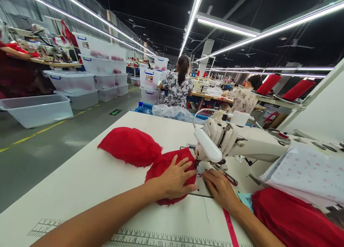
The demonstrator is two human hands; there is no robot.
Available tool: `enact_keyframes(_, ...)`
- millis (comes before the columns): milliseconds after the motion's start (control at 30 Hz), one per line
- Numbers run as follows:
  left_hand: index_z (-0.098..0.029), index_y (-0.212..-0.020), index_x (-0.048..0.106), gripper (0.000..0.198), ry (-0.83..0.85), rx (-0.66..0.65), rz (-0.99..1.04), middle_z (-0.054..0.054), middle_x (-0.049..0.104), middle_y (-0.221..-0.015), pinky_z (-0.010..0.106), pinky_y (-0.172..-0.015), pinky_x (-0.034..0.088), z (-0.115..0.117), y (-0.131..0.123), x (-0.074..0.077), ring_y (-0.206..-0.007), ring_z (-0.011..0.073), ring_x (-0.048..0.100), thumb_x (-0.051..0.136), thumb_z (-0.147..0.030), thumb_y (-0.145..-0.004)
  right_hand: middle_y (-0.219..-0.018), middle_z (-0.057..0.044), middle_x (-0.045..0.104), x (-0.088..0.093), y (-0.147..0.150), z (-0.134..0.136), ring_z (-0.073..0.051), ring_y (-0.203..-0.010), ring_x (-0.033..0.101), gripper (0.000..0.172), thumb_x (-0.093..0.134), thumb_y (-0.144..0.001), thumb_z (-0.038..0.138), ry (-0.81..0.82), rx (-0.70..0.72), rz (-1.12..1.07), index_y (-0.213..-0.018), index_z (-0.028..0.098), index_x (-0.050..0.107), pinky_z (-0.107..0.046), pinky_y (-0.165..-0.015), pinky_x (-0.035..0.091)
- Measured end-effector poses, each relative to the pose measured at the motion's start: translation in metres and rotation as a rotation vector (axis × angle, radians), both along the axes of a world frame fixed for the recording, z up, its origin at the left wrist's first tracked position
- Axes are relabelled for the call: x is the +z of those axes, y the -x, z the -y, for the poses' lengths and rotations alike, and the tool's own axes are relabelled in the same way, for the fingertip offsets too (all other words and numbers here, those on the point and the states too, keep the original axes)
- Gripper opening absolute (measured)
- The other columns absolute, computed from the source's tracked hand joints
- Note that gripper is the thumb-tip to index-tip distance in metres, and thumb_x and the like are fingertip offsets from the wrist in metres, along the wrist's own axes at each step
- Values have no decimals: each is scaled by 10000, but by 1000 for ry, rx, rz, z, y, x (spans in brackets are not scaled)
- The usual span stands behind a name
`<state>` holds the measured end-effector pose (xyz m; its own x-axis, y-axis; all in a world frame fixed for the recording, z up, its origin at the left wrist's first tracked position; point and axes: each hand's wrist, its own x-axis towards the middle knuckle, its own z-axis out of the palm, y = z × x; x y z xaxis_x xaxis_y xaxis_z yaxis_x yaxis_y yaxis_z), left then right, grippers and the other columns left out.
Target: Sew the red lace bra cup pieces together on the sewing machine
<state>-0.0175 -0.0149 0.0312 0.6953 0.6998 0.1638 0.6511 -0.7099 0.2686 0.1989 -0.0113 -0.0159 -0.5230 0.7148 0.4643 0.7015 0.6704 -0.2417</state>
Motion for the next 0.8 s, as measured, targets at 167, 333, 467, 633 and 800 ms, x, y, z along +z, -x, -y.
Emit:
enact_keyframes(167,-165,-1146,544,327,-61,-11,50,95,519,-1261,573,-1035,142,15,37,4,-1264,275,323,393,-288,-884,-829,-68,580,0,-1,-1,-185,-760,549,259,348,-907,174,-71,15,31,-951,174,604,-313,-678,439)
enact_keyframes(333,-177,-1157,532,328,-179,-72,-4,89,498,-1284,555,-1040,140,32,63,-6,-1271,282,312,426,-280,-865,-807,-89,568,8,3,1,-203,-743,525,264,324,-898,162,-197,4,200,-939,141,584,-345,-680,420)
enact_keyframes(467,-158,-1159,530,354,-194,-119,-54,105,498,-1282,558,-1036,152,42,61,-7,-1255,298,338,456,-306,-847,-834,-96,579,19,4,18,-218,-786,525,215,384,-848,138,-243,13,316,-987,126,548,-412,-789,398)
enact_keyframes(633,-157,-1186,512,418,-165,-144,-81,105,465,-1312,583,-1025,154,42,54,-9,-1261,316,322,508,-324,-803,-867,-64,591,23,2,40,-213,-820,534,224,537,-792,208,-153,36,307,-1008,149,531,-476,-931,294)
enact_keyframes(800,-162,-1251,453,503,-117,-201,-159,107,400,-1359,618,-1006,163,35,44,-3,-1276,341,279,518,-353,-791,-817,-45,590,19,3,30,-172,-791,532,174,419,-858,118,-120,69,158,-932,166,569,-391,-857,352)
